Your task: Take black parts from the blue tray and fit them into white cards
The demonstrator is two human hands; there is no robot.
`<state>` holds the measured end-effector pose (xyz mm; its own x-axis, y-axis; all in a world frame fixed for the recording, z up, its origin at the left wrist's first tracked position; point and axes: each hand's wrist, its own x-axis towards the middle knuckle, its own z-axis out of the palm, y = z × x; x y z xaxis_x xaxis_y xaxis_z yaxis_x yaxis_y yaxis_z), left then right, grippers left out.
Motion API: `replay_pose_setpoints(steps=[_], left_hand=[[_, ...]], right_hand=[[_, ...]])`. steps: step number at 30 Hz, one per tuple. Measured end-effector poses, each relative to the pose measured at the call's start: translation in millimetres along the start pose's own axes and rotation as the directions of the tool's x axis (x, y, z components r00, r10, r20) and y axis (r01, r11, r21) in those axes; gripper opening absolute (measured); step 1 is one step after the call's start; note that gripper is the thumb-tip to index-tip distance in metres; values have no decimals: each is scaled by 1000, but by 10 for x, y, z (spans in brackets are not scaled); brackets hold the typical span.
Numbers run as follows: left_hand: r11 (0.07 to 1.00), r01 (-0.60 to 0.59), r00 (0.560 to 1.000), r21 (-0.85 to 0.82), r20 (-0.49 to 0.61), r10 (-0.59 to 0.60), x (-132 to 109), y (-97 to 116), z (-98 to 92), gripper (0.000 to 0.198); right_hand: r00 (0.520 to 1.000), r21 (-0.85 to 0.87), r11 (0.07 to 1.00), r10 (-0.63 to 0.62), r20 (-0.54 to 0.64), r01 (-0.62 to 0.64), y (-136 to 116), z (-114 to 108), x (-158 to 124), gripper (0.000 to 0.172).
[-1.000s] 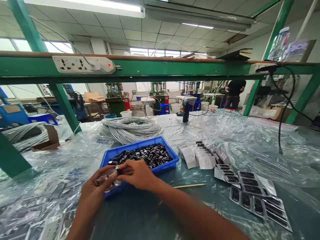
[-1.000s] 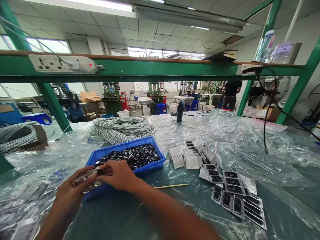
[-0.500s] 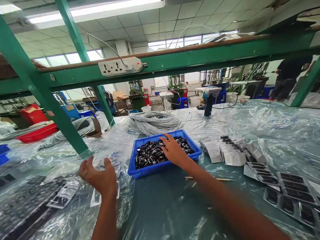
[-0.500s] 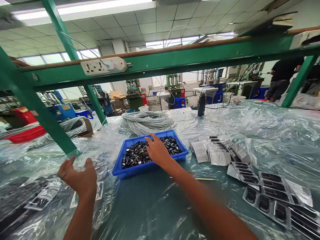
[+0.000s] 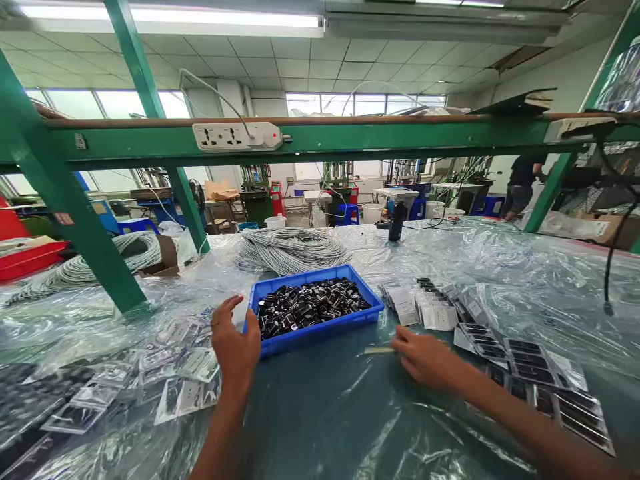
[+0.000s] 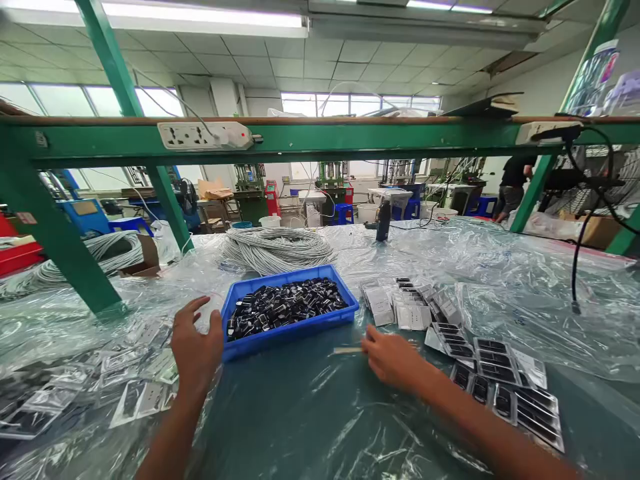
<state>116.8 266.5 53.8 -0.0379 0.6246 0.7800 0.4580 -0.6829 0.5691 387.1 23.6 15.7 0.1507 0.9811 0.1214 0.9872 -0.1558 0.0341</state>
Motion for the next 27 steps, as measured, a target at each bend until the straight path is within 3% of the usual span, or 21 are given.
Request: replay_pose_setpoints(steps=[2, 4, 7, 10, 13, 15, 17, 19, 21, 23, 25, 27], left_hand=[[1000, -22, 999, -22, 37, 23, -27, 10, 33, 29], [998, -41, 997, -38, 68, 44, -55, 21, 69, 27], [996, -68, 991, -63, 109, 75, -106, 37, 127, 25], [992, -81, 985, -95, 144, 95, -163, 52, 176, 24], [991, -68, 979, -114, 184, 89, -204, 80, 199, 24], [991, -44, 969, -125, 237, 73, -219, 121, 195, 24], [988, -33, 937, -153, 340, 84, -236, 189, 183, 22], [979, -56, 847, -198, 510, 152, -283, 289, 168, 21], [965, -95, 671, -244, 700, 244, -388, 419, 160, 23], [951, -134, 465, -280, 829, 310, -555, 564, 162, 31], [938, -180, 321, -297, 884, 341, -756, 701, 179, 51], [934, -228, 242, -276, 913, 329, -942, 805, 208, 62]], right_hand=[[965, 60, 964, 261, -19, -260, 151, -136, 137, 25], [875, 67, 874, 483, -27, -481, 275, -211, 334, 35], [805, 77, 802, 593, 12, -592, 398, -164, 576, 52], [804, 132, 796, 594, 23, -591, 493, -85, 616, 49], [851, 254, 820, 524, 26, -512, 584, -167, 481, 49], [927, 367, 856, 370, 55, -364, 584, -298, 362, 51], [987, 475, 865, 132, 97, -162, 497, -426, 270, 57], [990, 555, 832, -77, 116, -1, 342, -508, 223, 71], [987, 600, 798, -136, 89, 56, 173, -546, 215, 77], [999, 668, 743, -50, 4, 34, 38, -565, 230, 60], [991, 822, 570, 106, -80, 6, -63, -572, 255, 41], [975, 975, 222, 210, -73, 25, -163, -550, 291, 50]])
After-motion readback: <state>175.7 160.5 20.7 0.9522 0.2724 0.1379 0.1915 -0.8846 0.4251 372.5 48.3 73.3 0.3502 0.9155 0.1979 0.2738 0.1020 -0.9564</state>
